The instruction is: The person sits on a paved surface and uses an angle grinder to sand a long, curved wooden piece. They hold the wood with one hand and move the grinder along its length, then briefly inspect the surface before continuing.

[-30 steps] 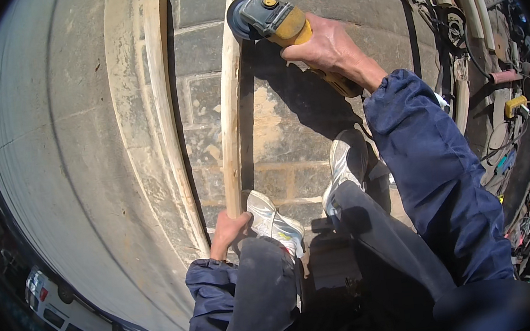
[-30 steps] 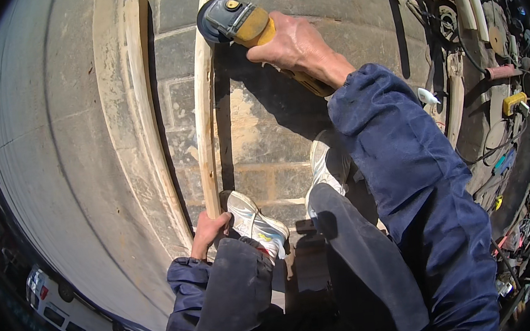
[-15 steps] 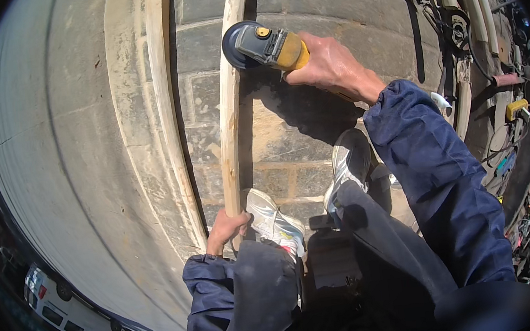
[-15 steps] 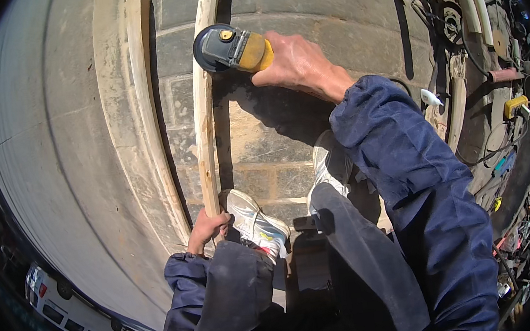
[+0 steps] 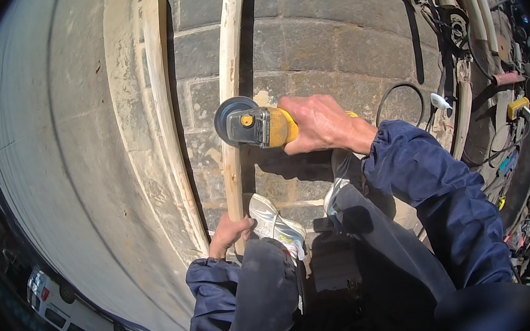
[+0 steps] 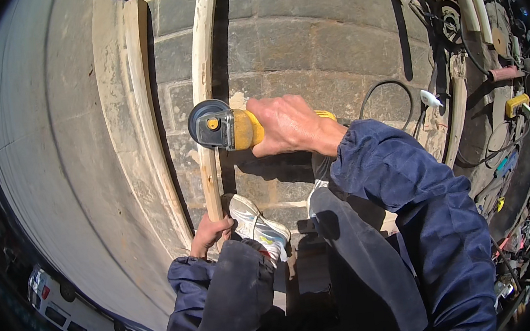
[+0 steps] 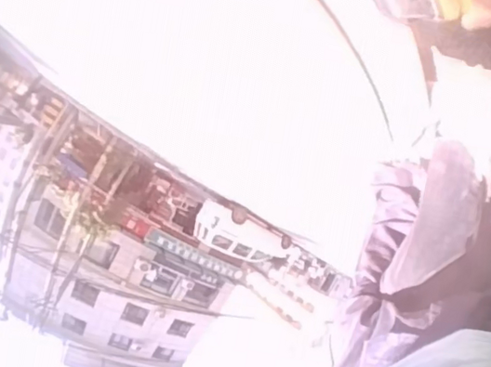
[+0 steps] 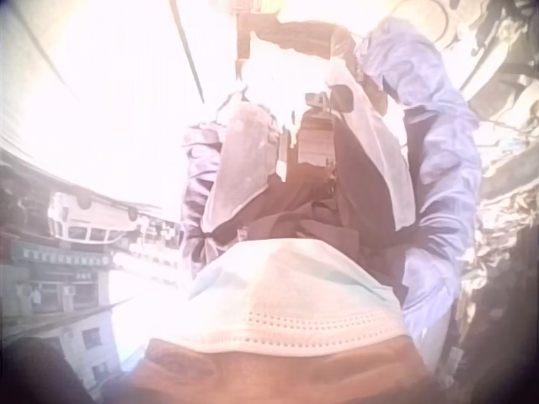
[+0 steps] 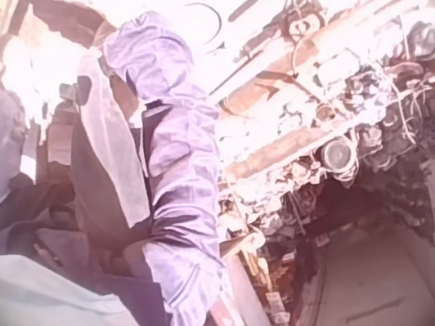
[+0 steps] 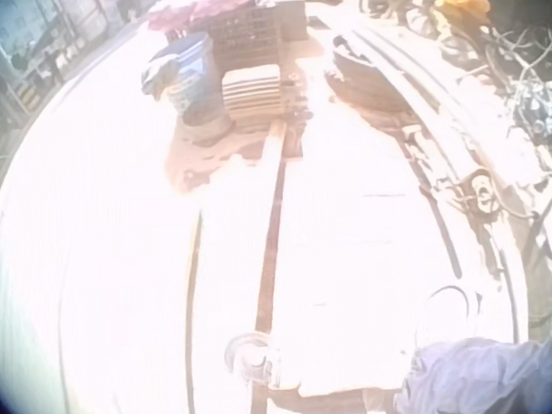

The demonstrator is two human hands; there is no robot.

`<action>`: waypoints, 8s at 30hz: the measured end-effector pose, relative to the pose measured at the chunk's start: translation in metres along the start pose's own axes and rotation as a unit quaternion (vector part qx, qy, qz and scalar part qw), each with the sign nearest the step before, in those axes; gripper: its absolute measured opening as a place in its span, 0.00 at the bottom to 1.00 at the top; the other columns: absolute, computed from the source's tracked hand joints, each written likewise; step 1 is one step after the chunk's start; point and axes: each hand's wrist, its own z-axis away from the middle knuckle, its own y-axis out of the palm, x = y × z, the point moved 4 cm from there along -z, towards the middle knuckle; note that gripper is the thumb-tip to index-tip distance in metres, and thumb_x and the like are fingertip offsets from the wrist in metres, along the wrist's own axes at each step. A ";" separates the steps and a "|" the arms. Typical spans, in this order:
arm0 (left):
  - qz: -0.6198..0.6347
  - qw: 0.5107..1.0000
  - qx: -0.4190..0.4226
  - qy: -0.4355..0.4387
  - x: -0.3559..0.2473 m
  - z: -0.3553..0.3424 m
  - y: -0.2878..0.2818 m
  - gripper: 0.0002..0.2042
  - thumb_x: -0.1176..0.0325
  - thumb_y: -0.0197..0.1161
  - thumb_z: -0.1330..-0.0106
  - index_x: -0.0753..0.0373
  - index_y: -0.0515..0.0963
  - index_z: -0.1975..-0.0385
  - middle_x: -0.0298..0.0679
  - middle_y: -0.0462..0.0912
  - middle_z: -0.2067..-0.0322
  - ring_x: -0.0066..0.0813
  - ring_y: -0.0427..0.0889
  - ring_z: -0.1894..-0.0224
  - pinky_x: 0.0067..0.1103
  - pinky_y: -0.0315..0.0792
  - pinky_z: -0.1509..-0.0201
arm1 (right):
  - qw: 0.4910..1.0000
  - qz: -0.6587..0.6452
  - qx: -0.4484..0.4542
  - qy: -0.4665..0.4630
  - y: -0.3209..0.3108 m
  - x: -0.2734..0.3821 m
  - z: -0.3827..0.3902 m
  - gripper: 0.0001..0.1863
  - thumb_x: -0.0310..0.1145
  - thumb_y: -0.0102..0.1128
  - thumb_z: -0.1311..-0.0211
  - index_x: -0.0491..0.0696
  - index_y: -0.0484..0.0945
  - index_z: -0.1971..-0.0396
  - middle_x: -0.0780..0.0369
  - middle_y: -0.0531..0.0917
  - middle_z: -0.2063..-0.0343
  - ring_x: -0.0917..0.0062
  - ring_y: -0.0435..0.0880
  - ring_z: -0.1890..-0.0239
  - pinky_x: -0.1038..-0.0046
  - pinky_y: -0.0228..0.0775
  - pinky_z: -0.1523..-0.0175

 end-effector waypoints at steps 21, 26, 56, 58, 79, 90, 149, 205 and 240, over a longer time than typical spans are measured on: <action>0.070 0.996 0.058 -0.011 0.012 -0.002 -0.007 0.11 0.70 0.78 0.33 0.64 0.81 0.71 0.36 0.81 0.79 0.29 0.83 0.77 0.27 0.77 0.68 | 0.998 -0.002 -0.049 0.045 -0.037 -0.017 -0.037 0.35 0.49 0.80 0.51 0.40 0.84 0.48 0.43 0.93 0.63 0.43 0.94 0.58 0.49 0.86 0.50; 0.040 0.998 0.048 -0.014 0.001 -0.004 0.000 0.11 0.70 0.79 0.33 0.64 0.81 0.72 0.36 0.83 0.79 0.28 0.82 0.77 0.26 0.77 0.68 | 0.974 -0.059 -0.152 0.161 -0.131 -0.059 -0.087 0.34 0.53 0.80 0.46 0.42 0.88 0.47 0.56 0.94 0.64 0.65 0.95 0.62 0.61 0.87 0.54; -0.113 0.982 -0.148 -0.034 0.096 0.047 -0.004 0.14 0.64 0.84 0.31 0.64 0.90 0.54 0.33 0.92 0.63 0.20 0.87 0.61 0.26 0.83 0.57 | 0.954 -0.128 -0.215 0.167 -0.091 -0.078 0.000 0.37 0.51 0.83 0.44 0.41 0.87 0.41 0.54 0.94 0.51 0.67 0.95 0.51 0.64 0.87 0.42; -0.095 0.980 -0.172 0.020 0.089 0.055 0.006 0.11 0.66 0.82 0.32 0.67 0.90 0.60 0.35 0.92 0.66 0.20 0.87 0.62 0.27 0.82 0.58 | 0.956 -0.119 -0.208 0.172 -0.082 -0.062 0.014 0.39 0.52 0.83 0.45 0.40 0.86 0.39 0.53 0.94 0.51 0.64 0.95 0.50 0.63 0.87 0.40; -0.163 0.976 -0.126 0.065 0.020 0.051 0.040 0.08 0.70 0.79 0.34 0.66 0.87 0.66 0.34 0.89 0.73 0.21 0.85 0.71 0.26 0.80 0.65 | 0.950 -0.134 -0.237 0.156 -0.081 -0.024 0.100 0.35 0.44 0.87 0.45 0.42 0.83 0.41 0.53 0.93 0.55 0.65 0.94 0.53 0.62 0.88 0.43; 0.077 0.979 0.144 0.118 -0.059 0.001 0.070 0.26 0.75 0.74 0.25 0.66 0.70 0.32 0.45 0.87 0.57 0.34 0.91 0.62 0.30 0.85 0.58 | 0.954 -0.111 -0.218 0.176 -0.066 -0.050 0.099 0.36 0.44 0.88 0.46 0.41 0.83 0.42 0.51 0.94 0.55 0.62 0.96 0.53 0.60 0.87 0.42; 0.039 0.990 -0.039 0.128 -0.012 -0.022 0.037 0.11 0.76 0.76 0.32 0.66 0.82 0.55 0.36 0.85 0.71 0.23 0.82 0.79 0.23 0.75 0.74 | 0.957 -0.097 -0.205 0.180 -0.079 -0.051 0.019 0.38 0.53 0.81 0.45 0.40 0.84 0.42 0.52 0.94 0.58 0.61 0.95 0.55 0.60 0.87 0.46; 0.069 0.992 0.066 0.084 -0.011 -0.025 0.016 0.12 0.67 0.77 0.27 0.67 0.82 0.55 0.36 0.82 0.79 0.26 0.80 0.80 0.25 0.74 0.72 | 0.987 -0.044 -0.096 0.120 -0.035 -0.043 0.018 0.39 0.53 0.80 0.48 0.39 0.83 0.42 0.42 0.94 0.56 0.43 0.94 0.53 0.51 0.86 0.46; -0.048 0.987 -0.088 0.123 -0.024 -0.011 0.047 0.13 0.70 0.78 0.28 0.67 0.83 0.51 0.34 0.85 0.73 0.21 0.83 0.76 0.24 0.75 0.73 | 0.994 0.019 -0.078 0.067 -0.020 -0.010 0.065 0.32 0.47 0.80 0.48 0.40 0.81 0.50 0.40 0.92 0.57 0.40 0.93 0.54 0.46 0.85 0.49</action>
